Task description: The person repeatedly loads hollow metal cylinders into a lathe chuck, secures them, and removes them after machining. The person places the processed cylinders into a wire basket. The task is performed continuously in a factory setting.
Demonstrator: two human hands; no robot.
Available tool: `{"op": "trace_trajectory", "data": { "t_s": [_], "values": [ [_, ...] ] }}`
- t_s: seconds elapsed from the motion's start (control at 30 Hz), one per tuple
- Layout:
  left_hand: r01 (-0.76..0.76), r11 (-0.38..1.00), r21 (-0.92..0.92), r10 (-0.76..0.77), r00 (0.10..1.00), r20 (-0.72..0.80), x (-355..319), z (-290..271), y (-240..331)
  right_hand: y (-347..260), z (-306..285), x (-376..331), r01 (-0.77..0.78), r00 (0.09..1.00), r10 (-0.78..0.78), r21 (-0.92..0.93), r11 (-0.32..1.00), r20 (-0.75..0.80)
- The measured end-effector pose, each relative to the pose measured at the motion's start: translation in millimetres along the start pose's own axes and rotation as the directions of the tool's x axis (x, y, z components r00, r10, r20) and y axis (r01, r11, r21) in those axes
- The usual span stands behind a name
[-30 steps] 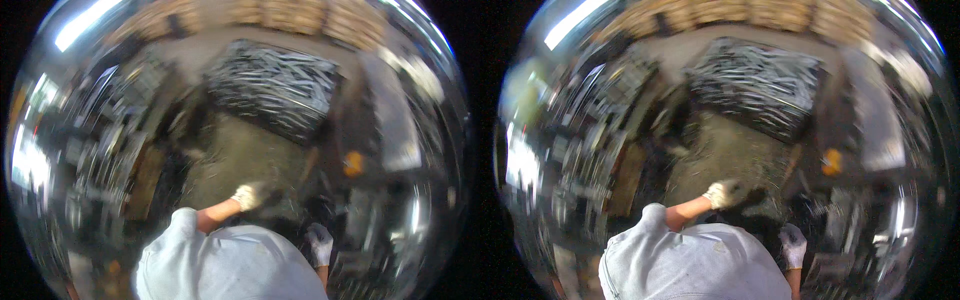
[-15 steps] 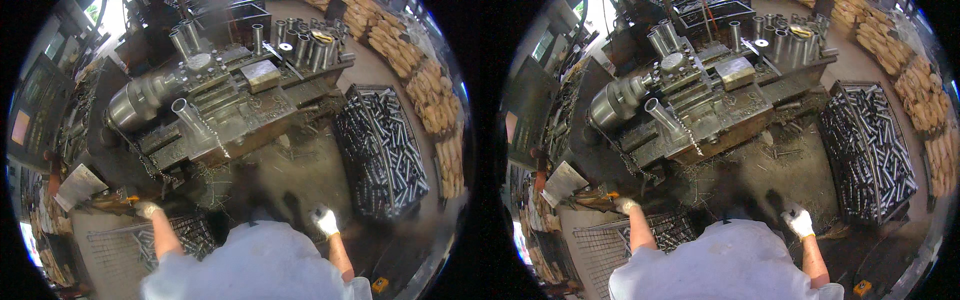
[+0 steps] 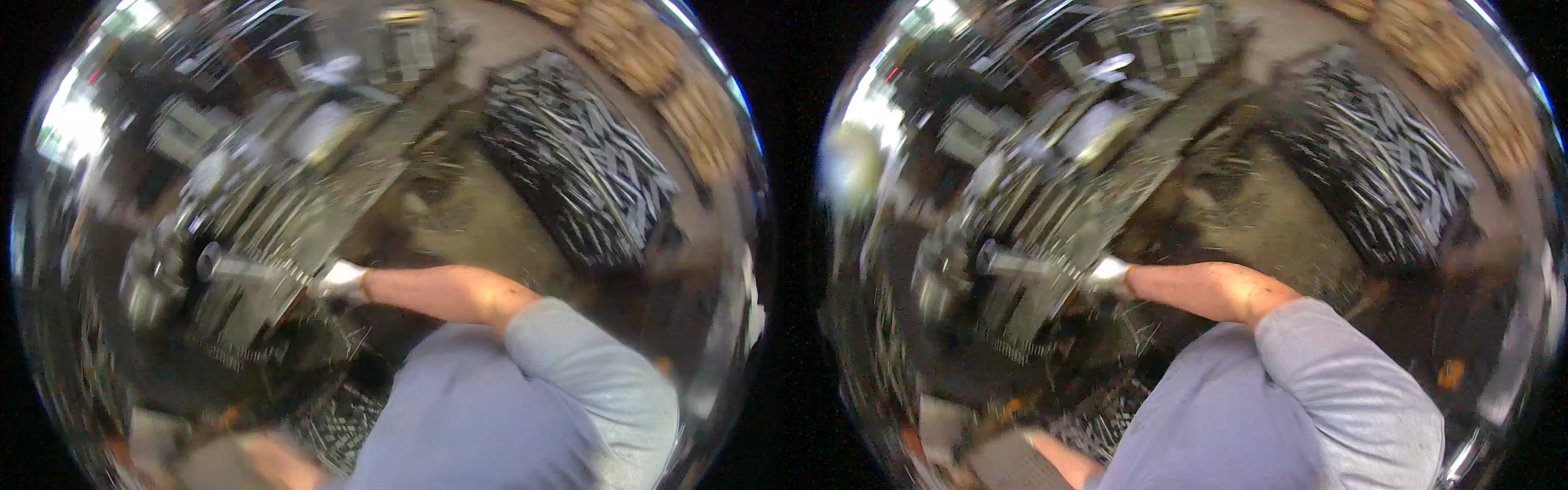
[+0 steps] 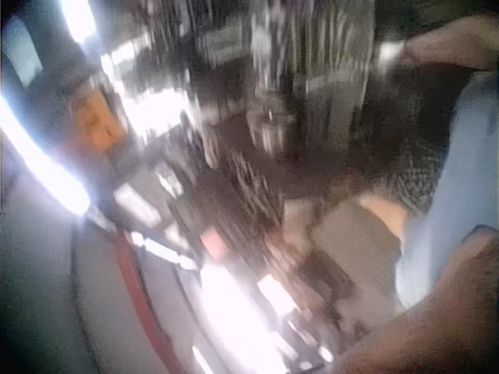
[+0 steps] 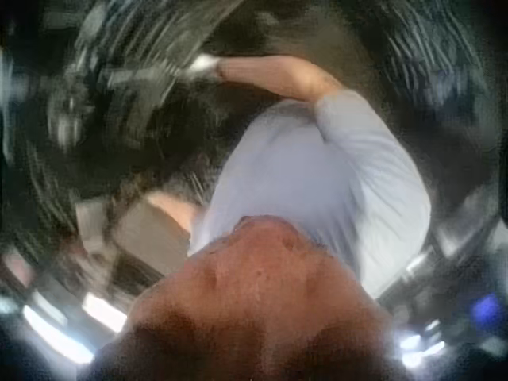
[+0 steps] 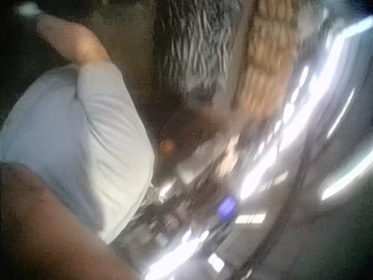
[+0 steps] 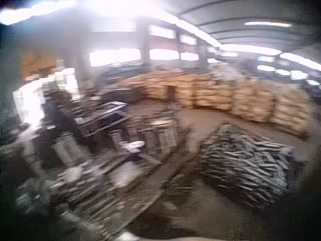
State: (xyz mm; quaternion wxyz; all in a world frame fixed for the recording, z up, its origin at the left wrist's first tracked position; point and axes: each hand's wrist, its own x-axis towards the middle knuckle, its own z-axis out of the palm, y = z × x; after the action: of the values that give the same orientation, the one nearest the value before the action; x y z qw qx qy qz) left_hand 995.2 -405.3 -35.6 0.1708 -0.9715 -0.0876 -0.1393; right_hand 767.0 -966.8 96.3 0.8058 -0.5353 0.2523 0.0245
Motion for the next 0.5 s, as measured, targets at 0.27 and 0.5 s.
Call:
{"op": "trace_trajectory", "data": {
  "t_s": [0.27, 0.5],
  "values": [
    [-0.065, 0.709, -0.702, 0.468, 0.789, 0.399, -184, -64, 225, 65, -266, -204, 0.04, 0.915, -0.105, -0.171, 0.985, -0.39],
    [-0.079, 0.459, -0.885, 0.871, 0.235, 0.431, -337, -163, 465, 207, -406, -425, -0.286, 0.207, 0.232, 0.168, 0.943, -0.951]
  ]
}}
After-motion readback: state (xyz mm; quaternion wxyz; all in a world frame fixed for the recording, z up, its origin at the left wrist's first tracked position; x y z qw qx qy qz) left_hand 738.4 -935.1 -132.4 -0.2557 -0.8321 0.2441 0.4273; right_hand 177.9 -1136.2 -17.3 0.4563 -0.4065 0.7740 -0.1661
